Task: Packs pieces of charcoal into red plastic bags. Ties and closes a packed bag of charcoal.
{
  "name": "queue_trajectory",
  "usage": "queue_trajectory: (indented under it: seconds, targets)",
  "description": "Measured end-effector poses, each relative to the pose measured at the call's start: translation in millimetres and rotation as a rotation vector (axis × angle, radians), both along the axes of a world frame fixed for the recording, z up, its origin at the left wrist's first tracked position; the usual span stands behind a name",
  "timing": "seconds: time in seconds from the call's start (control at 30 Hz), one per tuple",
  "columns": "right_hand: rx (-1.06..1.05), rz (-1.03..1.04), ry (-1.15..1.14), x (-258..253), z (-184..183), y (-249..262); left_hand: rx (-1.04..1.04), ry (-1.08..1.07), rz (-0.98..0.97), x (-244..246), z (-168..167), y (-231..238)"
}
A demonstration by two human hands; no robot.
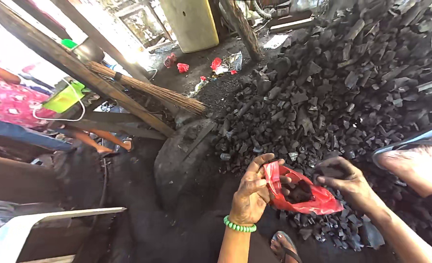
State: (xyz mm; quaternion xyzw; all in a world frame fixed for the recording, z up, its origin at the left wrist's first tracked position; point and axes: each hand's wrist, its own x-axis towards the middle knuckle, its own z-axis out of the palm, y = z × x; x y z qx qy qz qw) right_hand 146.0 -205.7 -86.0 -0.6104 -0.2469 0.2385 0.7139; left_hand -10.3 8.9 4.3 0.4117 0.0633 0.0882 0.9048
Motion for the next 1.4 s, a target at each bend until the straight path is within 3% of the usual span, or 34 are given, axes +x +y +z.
queue_trajectory:
  seconds: [0.07,0.17,0.23,0.3,0.43,0.53,0.6,0.67,0.77,0.87,1.0,1.2,1.33,1.4]
  targets:
    - [-0.146,0.192,-0.229,-12,4,18,0.024,0.115,0.049,6,-1,-6]
    - [-0.690,0.559,-0.631,-29,-7,51,0.168,0.333,0.020,16,-12,-17]
    - [-1.020,0.734,-0.656,-39,0,66,0.266,0.439,-0.052,21,-19,-23]
    - [-1.036,0.735,-0.627,-38,1,66,0.282,0.481,-0.055,22,-22,-22]
    - [-0.757,0.342,-0.625,-14,-9,32,0.211,0.474,0.018,17,-16,-17]
    - [-0.558,0.003,-0.364,16,-28,-5,0.167,0.304,0.079,7,-8,-12]
    - [-0.604,-0.114,-0.200,29,-58,-37,0.144,0.143,0.133,-6,0,-4]
    - [-0.869,0.014,-0.230,23,-96,-70,0.111,0.012,0.167,-17,9,4]
    - [-1.349,0.428,-0.276,-30,-114,-81,0.073,-0.067,0.179,-24,14,11]
    - [-1.516,0.627,-0.359,-66,-139,-78,0.110,-0.029,0.188,-24,10,13]
    - [-1.514,0.661,-0.445,-62,-162,-68,0.126,0.041,0.203,-20,3,15]
    - [-1.409,0.672,-0.396,-37,-151,-71,0.060,0.056,0.123,-11,-2,8]
    - [-1.192,0.269,-0.253,-10,-152,-80,0.018,0.090,0.085,-4,-6,2]
    - [-0.857,-0.015,-0.097,5,-141,-80,0.045,0.163,0.079,0,-10,-5]
